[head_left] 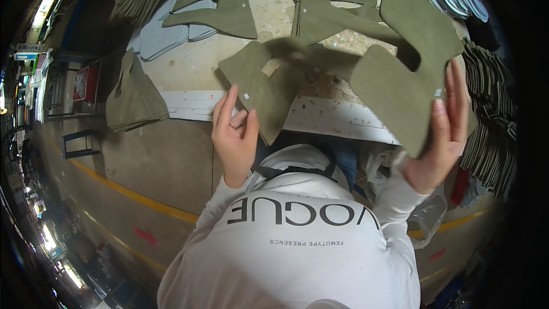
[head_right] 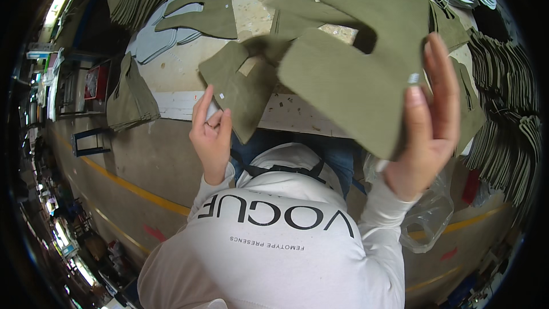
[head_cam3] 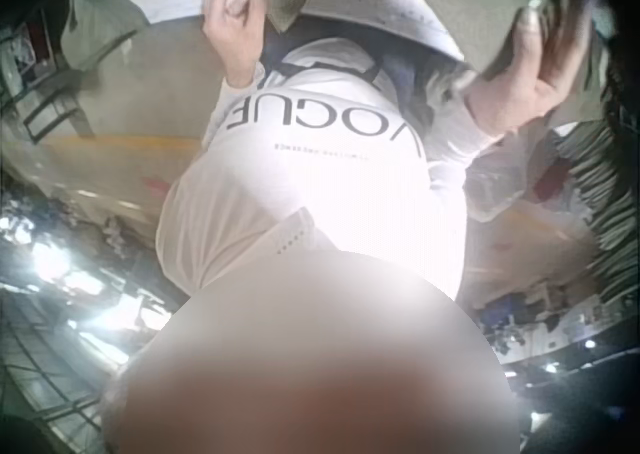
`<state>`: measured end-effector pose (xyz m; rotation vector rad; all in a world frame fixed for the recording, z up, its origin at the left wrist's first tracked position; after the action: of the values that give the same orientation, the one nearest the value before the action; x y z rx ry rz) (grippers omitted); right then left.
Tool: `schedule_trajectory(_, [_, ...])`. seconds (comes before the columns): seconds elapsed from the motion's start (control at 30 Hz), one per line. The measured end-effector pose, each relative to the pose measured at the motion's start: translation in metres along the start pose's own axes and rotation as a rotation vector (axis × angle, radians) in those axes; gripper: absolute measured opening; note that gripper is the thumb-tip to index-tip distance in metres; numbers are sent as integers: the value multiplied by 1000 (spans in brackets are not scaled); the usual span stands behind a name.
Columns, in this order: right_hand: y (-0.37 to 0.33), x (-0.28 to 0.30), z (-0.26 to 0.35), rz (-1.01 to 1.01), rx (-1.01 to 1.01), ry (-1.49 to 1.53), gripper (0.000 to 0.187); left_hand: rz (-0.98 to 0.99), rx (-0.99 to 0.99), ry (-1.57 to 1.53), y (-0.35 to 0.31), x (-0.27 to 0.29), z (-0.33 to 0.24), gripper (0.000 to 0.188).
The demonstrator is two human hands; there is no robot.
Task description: The person repeatedly picks up olive-green fabric pieces from a table, aligns them, and places them into a growing stack. The person handles the pieces one at a time, occasionally adjusting their orientation before stacking. The process continues throughout the clip without a visible final destination for the stack.
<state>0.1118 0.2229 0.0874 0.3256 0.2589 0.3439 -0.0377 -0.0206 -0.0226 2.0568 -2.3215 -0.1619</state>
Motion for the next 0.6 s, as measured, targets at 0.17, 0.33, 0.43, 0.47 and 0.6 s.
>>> schedule_trajectory(0.17, [-75, -24, -67, 256, -430, -159, 49, 135, 336, -3, -32, 5, 13, 38])
schedule_trajectory(0.33, [-97, -14, -83, 379, -349, -277, 56, 152, 341, 17, -39, 12, 14, 36])
schedule_trajectory(0.43, [-93, -9, -84, 382, -338, -320, 61, 161, 346, 13, -39, 11, 13, 42])
schedule_trajectory(0.47, [-92, -7, -84, 381, -335, -335, 62, 155, 353, 1, -40, 10, 12, 45])
schedule_trajectory(0.6, [-86, 11, -79, 254, -317, -363, 64, 151, 344, 18, -43, 9, 9, 54])
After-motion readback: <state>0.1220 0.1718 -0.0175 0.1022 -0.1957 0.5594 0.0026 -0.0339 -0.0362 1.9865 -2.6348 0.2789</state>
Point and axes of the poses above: each hand's wrist, its own y-axis towards the middle knuckle, its own x-axis out of the back of the hand, z = x × y, the point moved 4 cm from there along y, towards the middle knuckle, and after that the axes turned 11 degrees about -z, right-handed, at the moved point
